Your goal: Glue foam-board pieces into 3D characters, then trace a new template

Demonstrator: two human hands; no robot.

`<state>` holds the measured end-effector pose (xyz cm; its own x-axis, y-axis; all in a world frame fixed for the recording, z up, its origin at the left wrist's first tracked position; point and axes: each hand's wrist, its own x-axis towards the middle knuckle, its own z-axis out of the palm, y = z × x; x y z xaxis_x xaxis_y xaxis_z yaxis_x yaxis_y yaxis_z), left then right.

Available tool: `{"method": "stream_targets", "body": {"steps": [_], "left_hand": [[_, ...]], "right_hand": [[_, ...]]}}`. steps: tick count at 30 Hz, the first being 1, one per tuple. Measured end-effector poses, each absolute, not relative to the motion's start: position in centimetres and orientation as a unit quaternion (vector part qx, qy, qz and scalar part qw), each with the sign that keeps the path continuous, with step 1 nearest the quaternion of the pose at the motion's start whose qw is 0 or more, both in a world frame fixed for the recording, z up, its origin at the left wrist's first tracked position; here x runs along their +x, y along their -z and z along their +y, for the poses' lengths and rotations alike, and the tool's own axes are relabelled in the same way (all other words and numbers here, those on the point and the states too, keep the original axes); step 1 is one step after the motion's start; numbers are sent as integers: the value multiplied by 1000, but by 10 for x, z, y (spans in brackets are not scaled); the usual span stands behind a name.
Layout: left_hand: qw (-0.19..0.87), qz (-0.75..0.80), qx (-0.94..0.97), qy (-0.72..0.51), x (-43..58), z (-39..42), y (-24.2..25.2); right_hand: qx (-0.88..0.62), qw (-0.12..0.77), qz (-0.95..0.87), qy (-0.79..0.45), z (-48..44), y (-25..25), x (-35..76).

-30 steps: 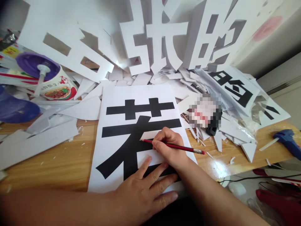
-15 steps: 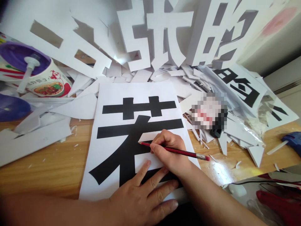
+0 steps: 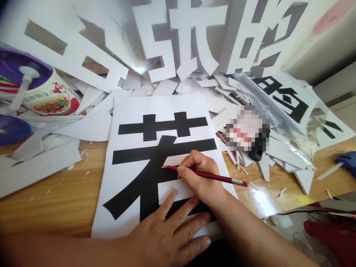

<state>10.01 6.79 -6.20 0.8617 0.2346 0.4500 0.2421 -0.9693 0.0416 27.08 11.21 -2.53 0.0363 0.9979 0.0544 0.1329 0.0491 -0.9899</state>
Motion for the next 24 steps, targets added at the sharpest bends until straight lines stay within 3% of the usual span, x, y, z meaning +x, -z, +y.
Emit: {"method": "stream_targets", "body": {"steps": [24], "left_hand": [[12,-111,-968,226,99,67,64]], "right_hand": [[-580,503,-499,-402,115,26,269]]}}
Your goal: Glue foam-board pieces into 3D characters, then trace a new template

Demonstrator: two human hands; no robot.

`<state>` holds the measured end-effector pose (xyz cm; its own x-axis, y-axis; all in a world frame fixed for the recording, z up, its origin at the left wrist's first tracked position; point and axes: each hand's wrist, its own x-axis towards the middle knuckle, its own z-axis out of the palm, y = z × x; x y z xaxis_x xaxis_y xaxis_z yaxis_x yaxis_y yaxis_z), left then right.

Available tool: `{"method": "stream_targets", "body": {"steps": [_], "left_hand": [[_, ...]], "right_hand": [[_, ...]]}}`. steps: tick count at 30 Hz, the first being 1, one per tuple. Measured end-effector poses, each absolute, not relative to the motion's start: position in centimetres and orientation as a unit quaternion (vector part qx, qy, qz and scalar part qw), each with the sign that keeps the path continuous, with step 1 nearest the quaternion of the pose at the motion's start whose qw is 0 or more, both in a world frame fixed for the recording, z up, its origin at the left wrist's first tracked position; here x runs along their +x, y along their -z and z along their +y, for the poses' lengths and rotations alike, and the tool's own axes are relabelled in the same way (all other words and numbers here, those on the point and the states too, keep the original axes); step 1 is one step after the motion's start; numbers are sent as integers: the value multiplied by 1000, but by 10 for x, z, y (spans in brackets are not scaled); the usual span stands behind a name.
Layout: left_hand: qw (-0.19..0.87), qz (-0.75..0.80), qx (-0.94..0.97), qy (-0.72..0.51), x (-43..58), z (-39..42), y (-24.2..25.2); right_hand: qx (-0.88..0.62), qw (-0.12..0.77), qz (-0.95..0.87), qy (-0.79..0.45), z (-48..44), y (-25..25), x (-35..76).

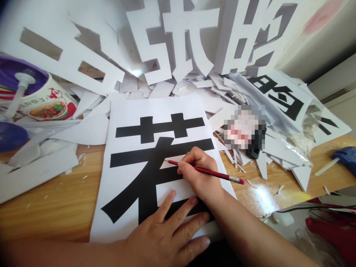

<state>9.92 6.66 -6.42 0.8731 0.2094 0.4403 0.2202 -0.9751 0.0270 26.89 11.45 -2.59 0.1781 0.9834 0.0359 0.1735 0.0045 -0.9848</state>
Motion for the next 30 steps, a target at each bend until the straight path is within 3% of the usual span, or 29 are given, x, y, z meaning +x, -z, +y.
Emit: {"method": "stream_targets", "body": {"steps": [14,20,30], "left_hand": [[-6,-100,-976,195,99,68,60],[-9,-104,-974,200,99,69,56],[-60,-96,-983,144,100,74,41]], "right_hand": [[-607,499,-472,-400,117,31,270],[-523,554,-477,-438,114,31,272],[-543,485,-530,-436,100,23,266]]}}
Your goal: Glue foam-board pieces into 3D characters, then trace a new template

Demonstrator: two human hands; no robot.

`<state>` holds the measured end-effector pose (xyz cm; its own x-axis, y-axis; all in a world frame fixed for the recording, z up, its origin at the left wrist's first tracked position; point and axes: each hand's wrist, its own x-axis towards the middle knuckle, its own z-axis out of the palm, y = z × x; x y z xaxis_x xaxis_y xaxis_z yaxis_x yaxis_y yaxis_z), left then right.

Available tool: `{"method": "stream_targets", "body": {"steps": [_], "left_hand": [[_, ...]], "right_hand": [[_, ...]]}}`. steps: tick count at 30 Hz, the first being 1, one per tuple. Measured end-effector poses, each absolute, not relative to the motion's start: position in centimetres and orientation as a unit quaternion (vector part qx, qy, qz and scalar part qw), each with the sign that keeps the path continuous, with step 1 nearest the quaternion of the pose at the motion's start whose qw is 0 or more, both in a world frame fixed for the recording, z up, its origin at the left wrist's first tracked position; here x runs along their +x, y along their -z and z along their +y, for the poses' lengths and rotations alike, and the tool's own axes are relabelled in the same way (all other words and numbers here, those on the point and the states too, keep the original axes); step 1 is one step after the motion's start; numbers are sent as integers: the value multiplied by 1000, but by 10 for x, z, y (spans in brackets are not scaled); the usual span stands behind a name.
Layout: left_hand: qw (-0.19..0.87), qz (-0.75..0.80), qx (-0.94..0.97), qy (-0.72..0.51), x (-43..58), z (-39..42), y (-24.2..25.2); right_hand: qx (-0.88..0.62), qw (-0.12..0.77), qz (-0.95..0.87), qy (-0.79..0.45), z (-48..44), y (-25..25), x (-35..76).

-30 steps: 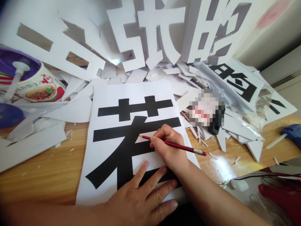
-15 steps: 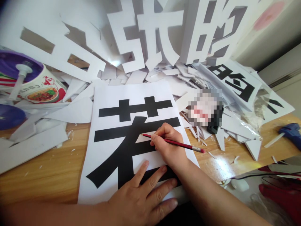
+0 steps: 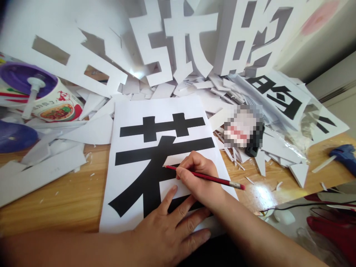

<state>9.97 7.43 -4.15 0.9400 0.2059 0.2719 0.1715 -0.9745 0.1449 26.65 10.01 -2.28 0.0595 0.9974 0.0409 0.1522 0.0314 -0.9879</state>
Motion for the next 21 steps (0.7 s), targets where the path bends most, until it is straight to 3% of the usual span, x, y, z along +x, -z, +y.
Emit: {"method": "stream_targets", "body": {"steps": [21], "left_hand": [[44,94,984,-142,100,76,35]], "right_hand": [[-600,435,-544,-394,81,25,258]]}}
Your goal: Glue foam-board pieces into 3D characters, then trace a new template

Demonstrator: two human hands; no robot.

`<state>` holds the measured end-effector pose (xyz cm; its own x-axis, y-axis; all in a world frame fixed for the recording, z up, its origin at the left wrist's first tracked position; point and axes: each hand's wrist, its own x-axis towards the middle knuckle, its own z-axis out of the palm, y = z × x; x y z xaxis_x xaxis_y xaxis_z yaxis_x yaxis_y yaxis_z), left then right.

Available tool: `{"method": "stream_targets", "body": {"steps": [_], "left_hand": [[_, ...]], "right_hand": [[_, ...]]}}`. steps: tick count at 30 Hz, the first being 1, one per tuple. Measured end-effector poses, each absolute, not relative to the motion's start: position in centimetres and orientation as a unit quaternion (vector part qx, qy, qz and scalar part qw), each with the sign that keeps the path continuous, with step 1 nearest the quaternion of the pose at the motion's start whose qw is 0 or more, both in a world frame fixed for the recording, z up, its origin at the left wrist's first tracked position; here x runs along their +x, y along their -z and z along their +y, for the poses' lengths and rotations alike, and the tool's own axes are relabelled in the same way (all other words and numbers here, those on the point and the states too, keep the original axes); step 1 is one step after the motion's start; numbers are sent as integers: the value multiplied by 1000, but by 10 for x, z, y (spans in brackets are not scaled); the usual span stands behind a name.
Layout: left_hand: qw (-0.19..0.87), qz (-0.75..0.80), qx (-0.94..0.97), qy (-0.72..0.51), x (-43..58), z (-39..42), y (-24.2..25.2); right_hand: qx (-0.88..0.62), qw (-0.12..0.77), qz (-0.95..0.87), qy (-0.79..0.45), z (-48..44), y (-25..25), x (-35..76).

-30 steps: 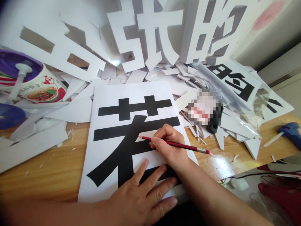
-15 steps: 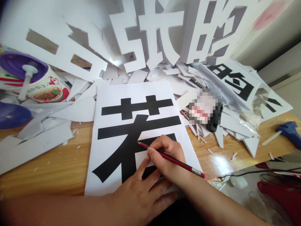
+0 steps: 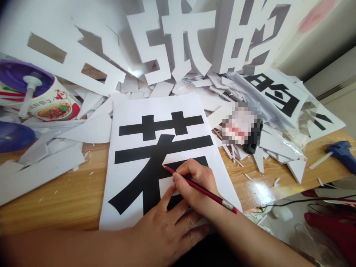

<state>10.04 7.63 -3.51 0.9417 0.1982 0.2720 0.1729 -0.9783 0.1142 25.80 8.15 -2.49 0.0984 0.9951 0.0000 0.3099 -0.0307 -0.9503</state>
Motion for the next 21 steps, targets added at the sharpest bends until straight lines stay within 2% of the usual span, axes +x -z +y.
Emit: {"method": "stream_targets", "body": {"steps": [21], "left_hand": [[80,94,986,-116,100,73,43]], "right_hand": [[-653,434,-514,-347,80,24,264]]}}
